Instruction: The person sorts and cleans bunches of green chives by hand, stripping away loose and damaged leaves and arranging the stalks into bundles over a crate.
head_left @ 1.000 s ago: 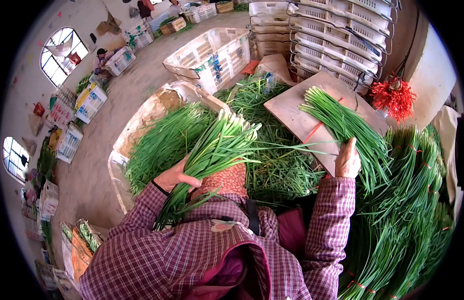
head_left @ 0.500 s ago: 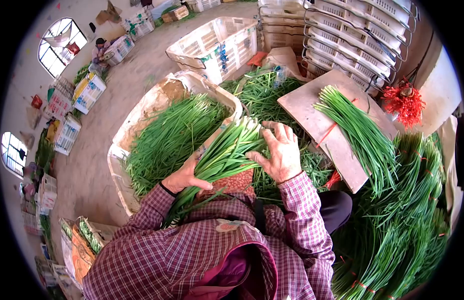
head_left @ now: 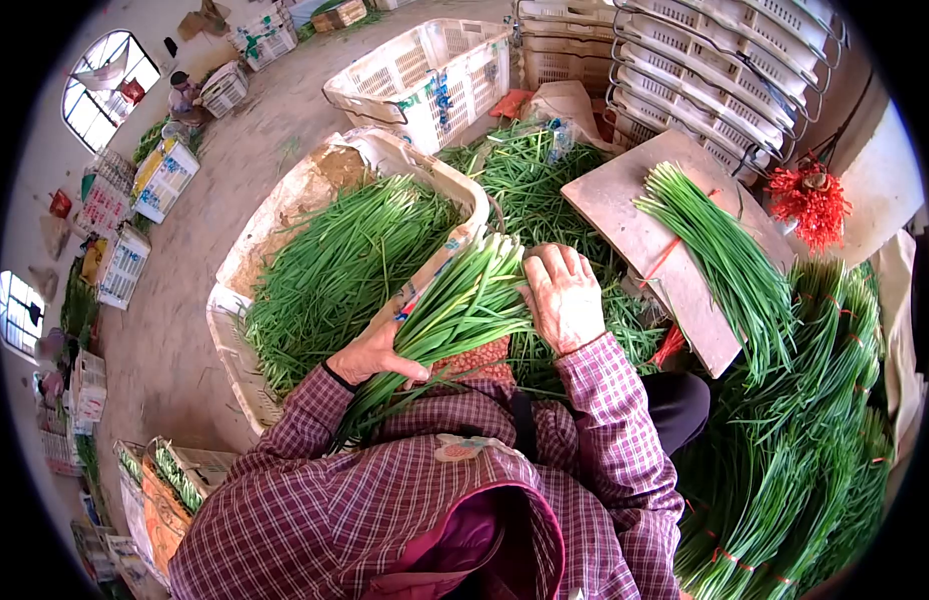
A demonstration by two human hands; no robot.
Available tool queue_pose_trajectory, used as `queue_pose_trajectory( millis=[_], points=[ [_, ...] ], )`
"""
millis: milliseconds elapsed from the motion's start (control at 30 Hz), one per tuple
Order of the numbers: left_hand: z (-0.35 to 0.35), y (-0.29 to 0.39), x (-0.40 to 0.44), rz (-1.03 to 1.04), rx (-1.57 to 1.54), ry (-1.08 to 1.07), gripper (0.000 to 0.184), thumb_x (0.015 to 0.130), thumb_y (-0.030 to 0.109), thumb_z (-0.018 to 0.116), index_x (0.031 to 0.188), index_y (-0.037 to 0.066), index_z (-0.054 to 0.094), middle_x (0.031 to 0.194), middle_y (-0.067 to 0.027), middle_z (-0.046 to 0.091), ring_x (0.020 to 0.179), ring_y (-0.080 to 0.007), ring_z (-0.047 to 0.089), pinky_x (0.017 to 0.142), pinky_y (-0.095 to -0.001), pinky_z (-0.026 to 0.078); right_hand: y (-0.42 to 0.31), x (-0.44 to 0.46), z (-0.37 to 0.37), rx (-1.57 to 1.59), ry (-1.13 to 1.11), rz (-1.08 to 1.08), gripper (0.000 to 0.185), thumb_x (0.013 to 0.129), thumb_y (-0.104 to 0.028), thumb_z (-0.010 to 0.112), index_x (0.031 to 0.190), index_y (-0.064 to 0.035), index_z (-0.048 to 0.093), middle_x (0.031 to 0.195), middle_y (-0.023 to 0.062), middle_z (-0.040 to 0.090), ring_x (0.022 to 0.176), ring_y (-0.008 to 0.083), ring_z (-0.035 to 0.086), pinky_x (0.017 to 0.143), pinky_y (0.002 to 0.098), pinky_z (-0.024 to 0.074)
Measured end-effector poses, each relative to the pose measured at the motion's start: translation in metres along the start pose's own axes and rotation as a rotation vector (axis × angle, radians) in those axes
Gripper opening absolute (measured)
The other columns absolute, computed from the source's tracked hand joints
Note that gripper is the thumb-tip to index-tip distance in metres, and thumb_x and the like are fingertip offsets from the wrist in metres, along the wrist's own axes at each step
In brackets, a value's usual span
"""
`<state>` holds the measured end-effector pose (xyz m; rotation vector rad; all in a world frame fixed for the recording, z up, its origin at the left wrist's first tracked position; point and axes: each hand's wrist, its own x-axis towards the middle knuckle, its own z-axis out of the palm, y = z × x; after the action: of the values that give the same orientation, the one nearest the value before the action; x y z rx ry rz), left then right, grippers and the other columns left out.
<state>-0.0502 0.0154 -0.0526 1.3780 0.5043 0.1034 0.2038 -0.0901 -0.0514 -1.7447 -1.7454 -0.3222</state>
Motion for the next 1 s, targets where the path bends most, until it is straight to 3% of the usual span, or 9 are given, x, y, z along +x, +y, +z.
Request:
queue_pose_trajectory(
  millis=[100, 200, 500, 700, 767, 800, 833, 900, 1000],
  points=[
    [-0.001, -0.001, -0.001, 0.002, -0.028, -0.013, 0.112, 0.067, -0.005, 0.070, 0.149, 0.014, -0.003, 0.099, -0.0122, 0.057, 0.070, -0.0196, 0.061, 0.048, -0.0301, 0.050, 0.001, -0.001, 0.002, -0.039, -0.033, 0.024, 0.025, 0.075, -0.016, 0.065, 0.096, -0.0071, 0.054, 0.099, 0.0072, 0.056, 0.093, 0.0271, 0.056, 0.078, 0.0388, 0.0482],
    [-0.004, -0.004, -0.002, -0.050, -0.052, -0.047, 0.110, 0.067, -0.004, 0.070, 0.149, 0.012, -0.002, 0.094, -0.0117, 0.058, 0.067, -0.0189, 0.061, 0.047, -0.0299, 0.049, 0.007, -0.005, 0.010, -0.107, 0.010, 0.057, 0.024, 0.077, -0.024, 0.063, 0.092, -0.0091, 0.052, 0.092, 0.0067, 0.054, 0.073, 0.0257, 0.061, 0.051, 0.0378, 0.0510],
    [0.001, 0.005, -0.003, -0.131, 0.007, -0.063, 0.066, 0.072, 0.004, 0.069, 0.132, 0.003, 0.040, 0.078, -0.0071, 0.059, 0.056, -0.0126, 0.054, 0.050, -0.0265, 0.045, 0.015, -0.013, 0.015, -0.123, -0.034, 0.163, 0.018, 0.080, -0.018, 0.058, 0.093, -0.0103, 0.049, 0.089, 0.0050, 0.055, 0.073, 0.0252, 0.064, 0.052, 0.0379, 0.0506],
    [-0.005, -0.004, -0.001, -0.171, 0.016, -0.084, 0.064, 0.073, 0.007, 0.069, 0.131, 0.003, 0.042, 0.078, -0.0061, 0.059, 0.058, -0.0119, 0.053, 0.052, -0.0257, 0.044, 0.018, -0.015, 0.009, -0.111, -0.026, 0.218, 0.018, 0.079, -0.014, 0.060, 0.092, -0.0079, 0.049, 0.087, 0.0090, 0.055, 0.070, 0.0308, 0.062, 0.055, 0.0378, 0.0497],
    [-0.006, -0.003, -0.005, -0.178, 0.030, -0.066, 0.064, 0.073, 0.007, 0.069, 0.131, 0.003, 0.042, 0.078, -0.0066, 0.059, 0.058, -0.0119, 0.054, 0.050, -0.0261, 0.044, 0.032, -0.017, 0.015, -0.182, 0.028, 0.248, 0.014, 0.081, -0.013, 0.057, 0.092, -0.0108, 0.049, 0.079, 0.0075, 0.056, 0.057, 0.0236, 0.061, 0.044, 0.0350, 0.0483],
    [-0.007, -0.004, -0.008, -0.184, 0.048, -0.047, 0.064, 0.073, 0.007, 0.069, 0.131, 0.003, 0.042, 0.078, -0.0070, 0.059, 0.058, -0.0119, 0.054, 0.049, -0.0265, 0.043, 0.056, -0.019, 0.016, -0.279, 0.257, 0.164, 0.008, 0.085, -0.011, 0.054, 0.092, -0.0116, 0.050, 0.072, 0.0075, 0.056, 0.049, 0.0208, 0.057, 0.038, 0.0338, 0.0461],
    [-0.008, -0.008, -0.014, -0.185, 0.045, -0.048, 0.064, 0.073, 0.007, 0.069, 0.131, 0.003, 0.042, 0.078, -0.0070, 0.059, 0.058, -0.0119, 0.054, 0.049, -0.0265, 0.043, 0.086, -0.031, 0.005, -0.324, 0.165, 0.351, 0.005, 0.089, -0.013, 0.053, 0.093, -0.0112, 0.050, 0.073, 0.0068, 0.059, 0.050, 0.0183, 0.058, 0.037, 0.0337, 0.0463],
    [-0.022, -0.019, -0.031, -0.171, -0.069, 0.050, 0.065, 0.070, 0.005, 0.068, 0.130, 0.002, 0.042, 0.079, -0.0092, 0.058, 0.056, -0.0140, 0.053, 0.045, -0.0274, 0.042, 0.137, -0.046, -0.031, -0.483, 0.373, 0.397, 0.008, 0.094, -0.018, 0.052, 0.093, -0.0098, 0.050, 0.076, 0.0071, 0.062, 0.050, 0.0194, 0.059, 0.038, 0.0332, 0.0476],
    [-0.045, -0.032, -0.038, -0.169, -0.186, 0.098, 0.069, 0.067, 0.003, 0.066, 0.131, 0.001, 0.041, 0.078, -0.0113, 0.058, 0.052, -0.0159, 0.052, 0.042, -0.0278, 0.041, 0.154, -0.064, -0.058, -0.583, 0.149, 0.478, 0.012, 0.093, -0.020, 0.054, 0.090, -0.0094, 0.051, 0.080, 0.0085, 0.063, 0.055, 0.0211, 0.061, 0.041, 0.0316, 0.0487]
  ],
)
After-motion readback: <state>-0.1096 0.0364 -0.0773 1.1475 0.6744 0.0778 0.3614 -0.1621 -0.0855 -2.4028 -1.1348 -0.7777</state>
